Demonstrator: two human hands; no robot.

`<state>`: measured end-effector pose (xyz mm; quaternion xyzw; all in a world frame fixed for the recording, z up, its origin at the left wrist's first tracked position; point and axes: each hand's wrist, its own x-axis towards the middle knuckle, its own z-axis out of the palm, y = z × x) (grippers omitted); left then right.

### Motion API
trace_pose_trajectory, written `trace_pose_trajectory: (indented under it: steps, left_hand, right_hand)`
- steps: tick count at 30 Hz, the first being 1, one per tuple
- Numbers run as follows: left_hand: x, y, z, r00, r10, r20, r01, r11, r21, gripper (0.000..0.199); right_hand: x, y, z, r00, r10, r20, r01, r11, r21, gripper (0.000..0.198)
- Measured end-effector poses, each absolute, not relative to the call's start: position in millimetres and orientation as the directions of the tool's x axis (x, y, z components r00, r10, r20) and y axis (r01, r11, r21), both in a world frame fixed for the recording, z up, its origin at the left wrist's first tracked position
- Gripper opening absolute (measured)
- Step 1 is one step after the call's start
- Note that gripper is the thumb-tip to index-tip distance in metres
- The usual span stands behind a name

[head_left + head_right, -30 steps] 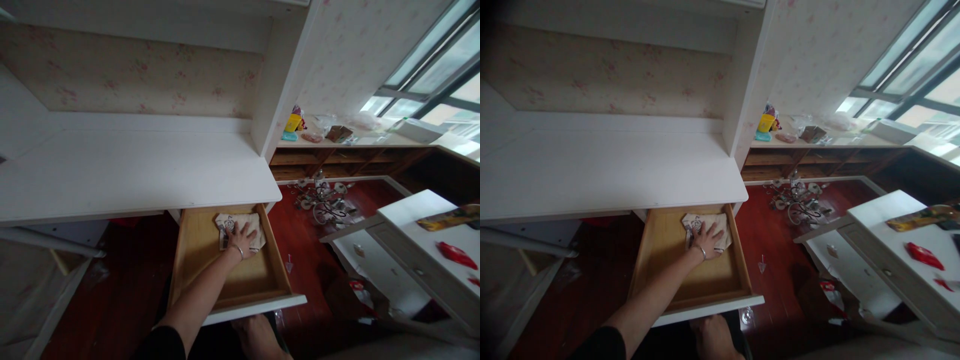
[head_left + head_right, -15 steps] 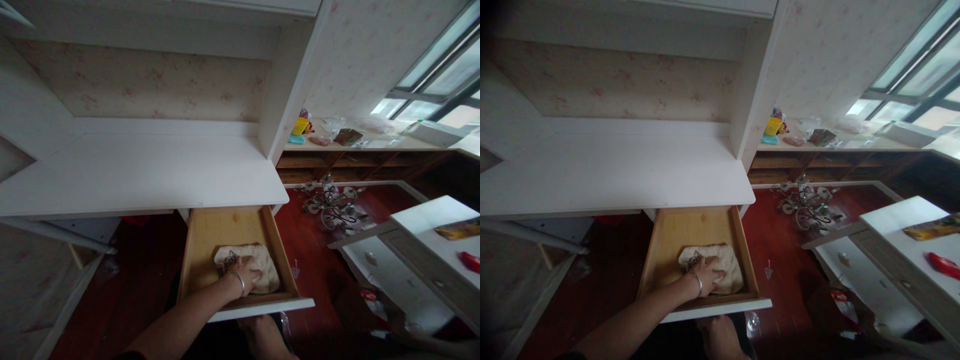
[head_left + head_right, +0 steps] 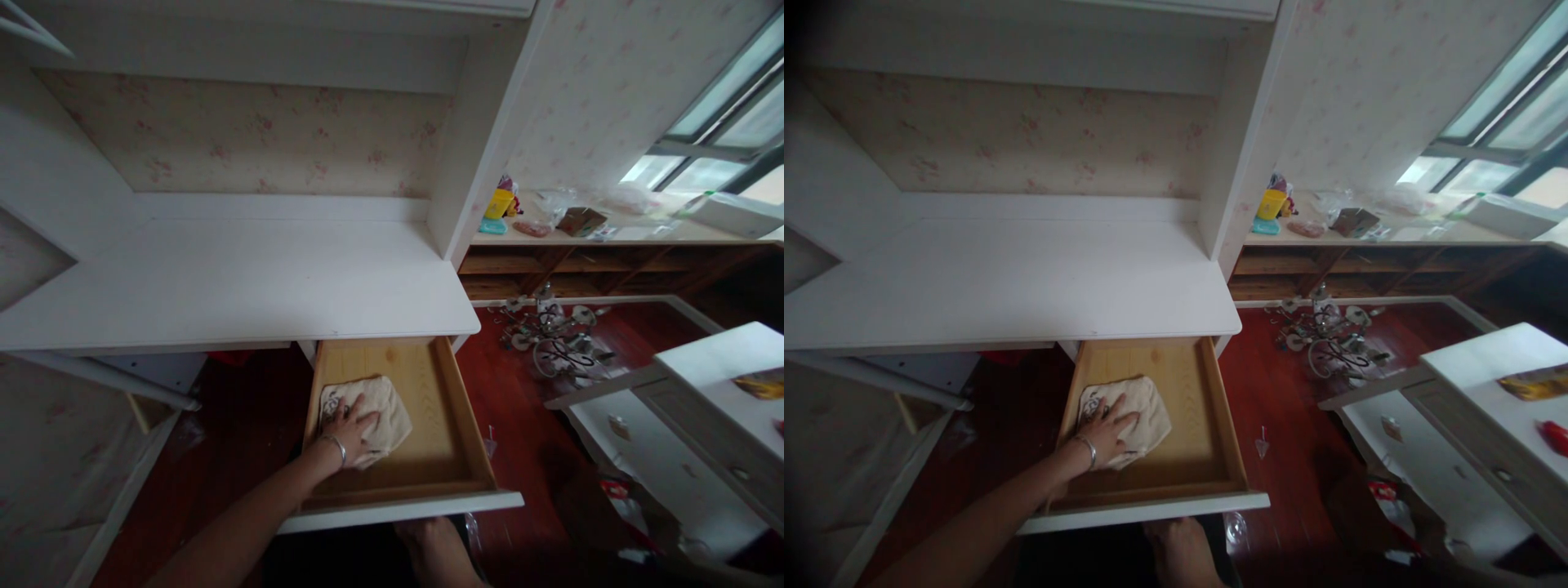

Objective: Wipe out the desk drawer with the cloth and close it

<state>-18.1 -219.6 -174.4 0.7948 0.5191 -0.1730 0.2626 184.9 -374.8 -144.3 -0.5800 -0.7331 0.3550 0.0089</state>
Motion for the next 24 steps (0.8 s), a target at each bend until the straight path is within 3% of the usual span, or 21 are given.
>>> trace_pose_trajectory:
  steps: [3,13,18,24]
  left_hand:
    - [-19,-189,-179,0.330,0.800,-0.501,0.942,-0.247,0.227,0.066]
    - [18,-124,-180,0.289,0.834,-0.470,0.945,-0.171,0.277,0.060]
    - [53,-119,-177,0.337,0.820,-0.463,0.930,-0.212,0.301,0.061]
    - [107,-116,-178,0.450,0.773,-0.448,0.883,-0.310,0.352,0.062]
  right_hand:
    - [184,-375,-141,-0.319,0.853,-0.413,0.850,0.064,-0.523,0.030]
    - [185,-377,-169,-0.276,0.836,-0.473,0.881,0.024,-0.472,0.027]
    - [186,-373,-193,-0.245,0.760,-0.602,0.931,0.011,-0.365,0.029]
    - [193,-372,-183,-0.271,0.781,-0.563,0.898,-0.006,-0.441,0.026]
